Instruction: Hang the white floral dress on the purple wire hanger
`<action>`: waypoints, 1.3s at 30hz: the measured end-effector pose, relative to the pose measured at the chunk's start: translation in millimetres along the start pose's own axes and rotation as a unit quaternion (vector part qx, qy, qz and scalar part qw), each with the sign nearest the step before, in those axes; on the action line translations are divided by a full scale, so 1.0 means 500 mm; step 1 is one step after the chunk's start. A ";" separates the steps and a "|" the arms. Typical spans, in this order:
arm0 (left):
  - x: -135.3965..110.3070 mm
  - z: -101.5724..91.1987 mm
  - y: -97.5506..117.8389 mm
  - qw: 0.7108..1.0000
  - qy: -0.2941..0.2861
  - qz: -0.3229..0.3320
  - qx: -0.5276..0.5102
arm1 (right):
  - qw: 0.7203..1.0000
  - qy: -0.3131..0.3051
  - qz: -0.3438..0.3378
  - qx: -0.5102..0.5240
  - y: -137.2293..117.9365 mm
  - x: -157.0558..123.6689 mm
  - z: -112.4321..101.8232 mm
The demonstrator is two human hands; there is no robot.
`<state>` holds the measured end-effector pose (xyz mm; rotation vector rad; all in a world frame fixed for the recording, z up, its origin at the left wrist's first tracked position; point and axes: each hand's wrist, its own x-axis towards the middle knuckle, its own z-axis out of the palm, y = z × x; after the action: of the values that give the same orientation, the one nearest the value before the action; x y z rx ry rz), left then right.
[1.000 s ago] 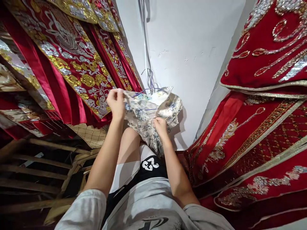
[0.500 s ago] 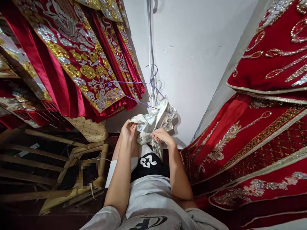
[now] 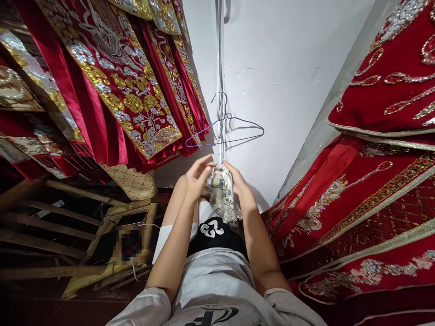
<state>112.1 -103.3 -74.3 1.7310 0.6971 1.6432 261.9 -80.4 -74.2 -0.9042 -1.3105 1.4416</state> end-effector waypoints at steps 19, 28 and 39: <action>0.059 -0.243 -0.012 0.808 -0.313 -0.180 0.466 | 0.930 0.085 -0.183 -0.306 -0.044 0.216 -0.105; 0.086 -0.275 -0.019 0.677 -0.349 -0.231 0.606 | 0.925 0.121 -0.172 -0.315 -0.054 0.160 -0.210; 0.209 -0.227 0.062 0.654 -0.124 -0.068 0.743 | 0.925 0.144 -0.167 -0.308 -0.086 0.095 -0.199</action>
<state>5.2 -34.1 18.6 2.6464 2.3352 0.3947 350.5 -8.4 -43.4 -1.1721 -1.6207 0.5987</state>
